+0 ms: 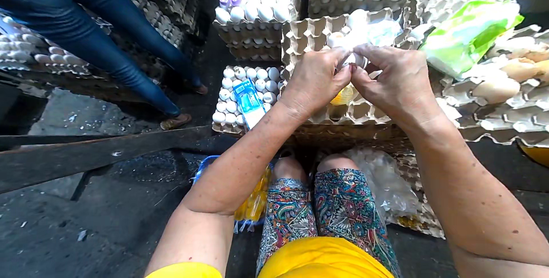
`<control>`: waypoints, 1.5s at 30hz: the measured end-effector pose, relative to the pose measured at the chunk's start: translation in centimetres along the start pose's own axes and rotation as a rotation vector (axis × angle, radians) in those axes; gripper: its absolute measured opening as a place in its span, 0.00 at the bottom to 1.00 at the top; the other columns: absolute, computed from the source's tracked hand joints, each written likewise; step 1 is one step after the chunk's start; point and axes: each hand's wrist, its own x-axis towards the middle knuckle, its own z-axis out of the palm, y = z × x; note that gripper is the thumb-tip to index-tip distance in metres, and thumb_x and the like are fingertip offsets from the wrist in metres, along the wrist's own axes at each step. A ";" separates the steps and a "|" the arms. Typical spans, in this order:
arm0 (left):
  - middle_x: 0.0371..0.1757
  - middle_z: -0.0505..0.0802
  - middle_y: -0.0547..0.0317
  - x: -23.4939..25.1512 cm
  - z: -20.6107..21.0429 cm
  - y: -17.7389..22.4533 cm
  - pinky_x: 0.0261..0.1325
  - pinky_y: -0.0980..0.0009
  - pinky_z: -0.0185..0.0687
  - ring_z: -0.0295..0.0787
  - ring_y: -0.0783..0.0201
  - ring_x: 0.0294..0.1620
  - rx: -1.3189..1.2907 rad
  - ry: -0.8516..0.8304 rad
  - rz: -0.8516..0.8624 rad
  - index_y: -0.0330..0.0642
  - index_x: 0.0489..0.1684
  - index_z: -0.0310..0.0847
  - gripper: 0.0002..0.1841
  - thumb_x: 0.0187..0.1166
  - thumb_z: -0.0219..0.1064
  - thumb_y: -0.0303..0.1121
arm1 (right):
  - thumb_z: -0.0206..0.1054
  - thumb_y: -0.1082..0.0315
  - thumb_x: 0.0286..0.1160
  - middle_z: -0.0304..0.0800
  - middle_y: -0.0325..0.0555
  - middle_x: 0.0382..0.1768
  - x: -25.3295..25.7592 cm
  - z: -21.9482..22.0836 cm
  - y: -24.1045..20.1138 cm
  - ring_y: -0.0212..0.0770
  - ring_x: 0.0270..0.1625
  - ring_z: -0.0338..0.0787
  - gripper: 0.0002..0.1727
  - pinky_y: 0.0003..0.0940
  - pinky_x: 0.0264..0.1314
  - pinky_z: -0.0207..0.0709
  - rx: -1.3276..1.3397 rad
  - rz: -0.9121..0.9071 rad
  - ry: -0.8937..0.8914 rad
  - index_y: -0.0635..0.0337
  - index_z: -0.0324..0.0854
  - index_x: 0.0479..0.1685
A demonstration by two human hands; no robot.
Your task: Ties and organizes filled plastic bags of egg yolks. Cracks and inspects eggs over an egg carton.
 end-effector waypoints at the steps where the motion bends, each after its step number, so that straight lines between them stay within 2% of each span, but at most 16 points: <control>1: 0.49 0.97 0.50 -0.1 0.1 0.0 0.55 0.64 0.90 0.96 0.62 0.46 0.005 0.012 0.006 0.34 0.62 0.89 0.16 0.82 0.66 0.31 | 0.65 0.61 0.79 0.95 0.57 0.43 0.0 0.0 0.0 0.49 0.40 0.94 0.19 0.46 0.44 0.86 -0.001 -0.003 0.000 0.62 0.89 0.62; 4: 0.50 0.97 0.49 -0.3 0.1 0.2 0.56 0.62 0.89 0.96 0.60 0.47 0.010 0.023 0.003 0.34 0.63 0.88 0.16 0.82 0.65 0.30 | 0.65 0.62 0.80 0.94 0.60 0.44 -0.1 0.0 -0.2 0.52 0.40 0.94 0.19 0.48 0.43 0.86 -0.012 -0.024 0.002 0.65 0.88 0.62; 12: 0.51 0.97 0.47 -0.6 0.7 -0.2 0.56 0.67 0.89 0.96 0.62 0.48 -0.011 0.098 0.054 0.32 0.63 0.89 0.17 0.80 0.66 0.28 | 0.66 0.63 0.78 0.94 0.60 0.48 -0.2 0.2 -0.2 0.52 0.43 0.95 0.20 0.47 0.46 0.87 -0.020 -0.016 0.017 0.63 0.88 0.64; 20: 0.54 0.96 0.45 -0.8 1.3 -0.7 0.60 0.67 0.89 0.96 0.60 0.53 0.013 0.148 0.121 0.30 0.62 0.89 0.17 0.79 0.65 0.26 | 0.65 0.66 0.77 0.94 0.62 0.50 -0.4 0.6 0.0 0.52 0.39 0.94 0.19 0.46 0.41 0.86 -0.051 -0.076 0.074 0.66 0.88 0.63; 24: 0.53 0.97 0.44 -0.9 1.6 -1.0 0.59 0.69 0.89 0.96 0.60 0.51 -0.003 0.188 0.154 0.30 0.62 0.89 0.17 0.78 0.66 0.25 | 0.65 0.66 0.78 0.93 0.63 0.51 -0.4 0.7 0.4 0.51 0.38 0.93 0.19 0.44 0.39 0.86 -0.039 -0.094 0.091 0.66 0.88 0.63; 26: 0.54 0.96 0.43 -0.9 1.7 -1.1 0.59 0.68 0.89 0.97 0.60 0.53 -0.017 0.195 0.169 0.30 0.62 0.89 0.17 0.78 0.66 0.25 | 0.64 0.67 0.78 0.93 0.63 0.53 -0.5 0.8 0.6 0.51 0.39 0.94 0.19 0.43 0.40 0.87 -0.037 -0.101 0.097 0.65 0.88 0.63; 31: 0.51 0.96 0.43 -1.0 1.9 -1.6 0.57 0.69 0.90 0.96 0.60 0.49 -0.056 0.202 0.212 0.28 0.62 0.88 0.17 0.77 0.66 0.24 | 0.64 0.68 0.78 0.93 0.62 0.55 -0.6 0.7 1.3 0.49 0.41 0.95 0.19 0.40 0.42 0.88 -0.006 -0.125 0.107 0.65 0.88 0.63; 38: 0.58 0.94 0.40 -1.5 2.3 -2.9 0.67 0.65 0.87 0.95 0.54 0.60 -0.021 0.222 0.331 0.27 0.62 0.87 0.16 0.77 0.65 0.21 | 0.66 0.70 0.76 0.89 0.63 0.64 -1.0 0.7 2.3 0.49 0.45 0.95 0.19 0.38 0.41 0.89 0.017 -0.188 0.106 0.64 0.87 0.65; 45: 0.63 0.93 0.39 -1.9 2.6 -3.4 0.67 0.62 0.87 0.93 0.52 0.64 0.029 0.216 0.375 0.28 0.63 0.87 0.16 0.78 0.66 0.22 | 0.67 0.71 0.78 0.86 0.65 0.67 -1.7 1.6 2.9 0.49 0.51 0.95 0.18 0.34 0.44 0.90 0.021 -0.239 0.173 0.64 0.87 0.64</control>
